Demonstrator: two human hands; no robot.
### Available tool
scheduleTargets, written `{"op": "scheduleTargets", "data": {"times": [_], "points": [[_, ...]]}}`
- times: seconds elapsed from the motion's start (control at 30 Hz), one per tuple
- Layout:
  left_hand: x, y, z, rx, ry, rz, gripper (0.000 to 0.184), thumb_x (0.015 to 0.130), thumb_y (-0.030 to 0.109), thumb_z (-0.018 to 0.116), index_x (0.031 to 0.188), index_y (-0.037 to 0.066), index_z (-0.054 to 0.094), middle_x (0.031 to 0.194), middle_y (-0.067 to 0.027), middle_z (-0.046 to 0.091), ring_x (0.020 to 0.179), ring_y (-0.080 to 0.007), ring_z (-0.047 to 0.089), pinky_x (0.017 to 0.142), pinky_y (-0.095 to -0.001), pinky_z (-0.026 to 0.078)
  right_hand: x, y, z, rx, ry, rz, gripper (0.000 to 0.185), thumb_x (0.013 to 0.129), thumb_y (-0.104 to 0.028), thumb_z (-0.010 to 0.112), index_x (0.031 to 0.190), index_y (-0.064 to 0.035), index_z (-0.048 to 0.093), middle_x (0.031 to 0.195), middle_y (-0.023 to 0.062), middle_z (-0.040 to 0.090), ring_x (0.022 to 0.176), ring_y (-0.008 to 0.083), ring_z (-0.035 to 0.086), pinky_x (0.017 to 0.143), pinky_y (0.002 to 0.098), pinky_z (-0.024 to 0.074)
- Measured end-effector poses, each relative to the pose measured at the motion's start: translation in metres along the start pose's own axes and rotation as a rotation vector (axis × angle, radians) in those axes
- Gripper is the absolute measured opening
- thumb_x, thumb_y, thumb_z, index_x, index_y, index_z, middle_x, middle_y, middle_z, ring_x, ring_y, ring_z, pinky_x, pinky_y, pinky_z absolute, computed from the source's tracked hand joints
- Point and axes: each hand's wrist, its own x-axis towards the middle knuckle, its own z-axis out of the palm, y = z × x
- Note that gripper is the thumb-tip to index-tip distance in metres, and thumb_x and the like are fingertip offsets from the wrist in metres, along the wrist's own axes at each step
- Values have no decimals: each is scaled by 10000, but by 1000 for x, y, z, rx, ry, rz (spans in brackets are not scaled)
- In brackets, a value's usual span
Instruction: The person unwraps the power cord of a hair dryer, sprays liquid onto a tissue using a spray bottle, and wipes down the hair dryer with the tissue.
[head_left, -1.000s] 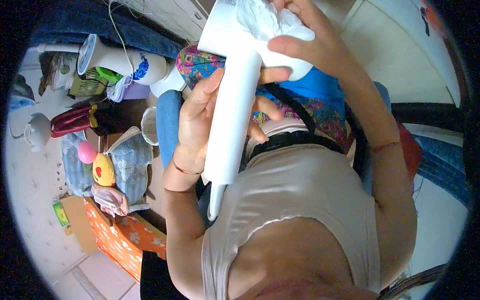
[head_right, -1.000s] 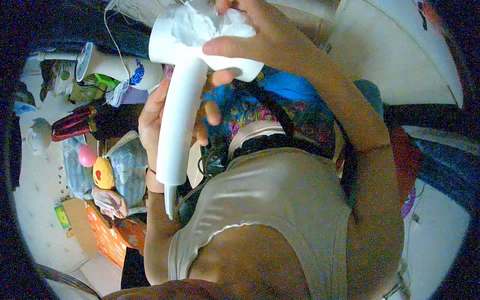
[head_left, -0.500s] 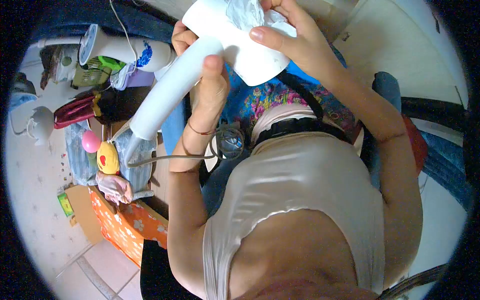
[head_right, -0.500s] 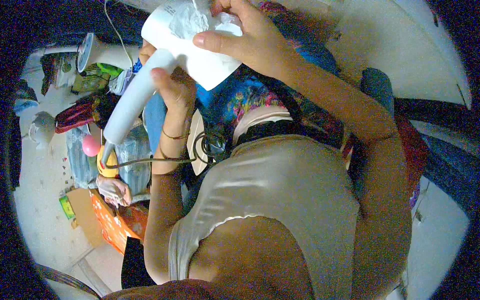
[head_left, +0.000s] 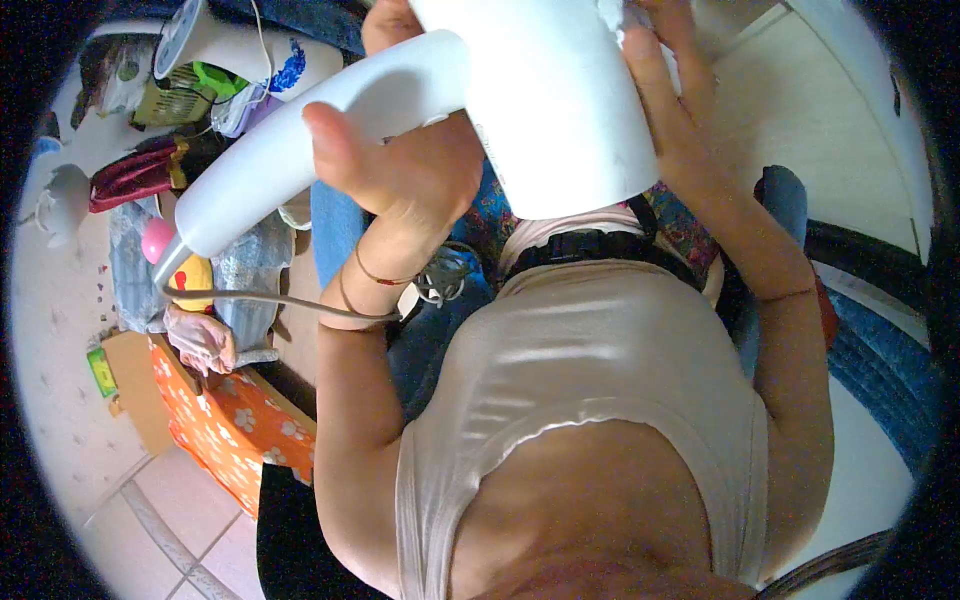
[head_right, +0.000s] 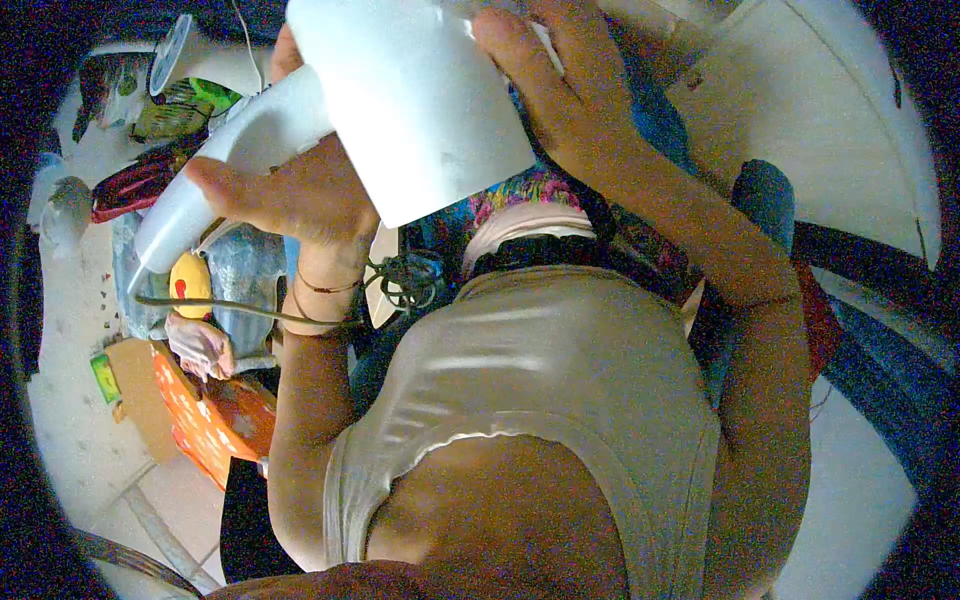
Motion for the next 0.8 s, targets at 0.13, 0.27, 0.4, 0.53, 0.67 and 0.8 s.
{"op": "scheduleTargets", "data": {"times": [0.13, 0.27, 0.4, 0.53, 0.67, 0.8], "points": [[1, -1, -2, -15, -57, 7, 1033, 650, 776, 432, 1278, -37, 322, 1230, -167, 443, 1133, -268, 443, 992, -382, 319, 10, -10, -13, -270, -103, -119, 387, 932, -273, 401, 1163, 26, 483, 1220, 202, 399, 1130, 308, 385, 971, 398, 283], [1, 8, 11, -86, -140, 10, 1027, 656, 757, 443, 1289, -41, 317, 1251, -196, 428, 1153, -278, 438, 996, -387, 321, 9, 11, -29, -681, -82, -545, 295, 902, -206, 483, 1062, 25, 572, 1161, 199, 487, 1090, 317, 457, 936, 392, 351], [-8, 20, 37, 167, 115, -153, 1023, 664, 714, 493, 1321, -42, 280, 1284, -215, 406, 1189, -294, 418, 1024, -402, 296, -4, 11, -34, -618, -11, -535, 270, 894, -161, 493, 1049, 44, 577, 1112, 205, 547, 1020, 312, 526, 885, 376, 402], [13, 47, 60, -119, 550, -190, 962, 681, 641, 548, 1323, -20, 273, 1307, -204, 393, 1207, -310, 401, 1052, -423, 255, -5, -22, -27, -490, -146, -259, 297, 890, -125, 452, 1098, 69, 537, 1168, 259, 501, 1078, 389, 475, 930, 419, 356], [12, 63, 58, -180, 478, -180, 790, 717, 571, 544, 1254, 35, 326, 1295, -188, 418, 1226, -342, 374, 1059, -458, 230, -8, -33, -13, -430, -194, -163, 364, 896, -205, 433, 1121, 66, 526, 1245, 271, 439, 1187, 417, 368, 1001, 458, 258], [7, 62, 53, -128, 423, -108, 618, 753, 501, 540, 1185, 89, 378, 1282, -171, 443, 1244, -373, 347, 1066, -493, 205, 12, -54, -11, -635, -147, -362, 304, 807, -293, 597, 987, -51, 630, 1098, 145, 558, 955, 294, 528, 835, 379, 404]]}}
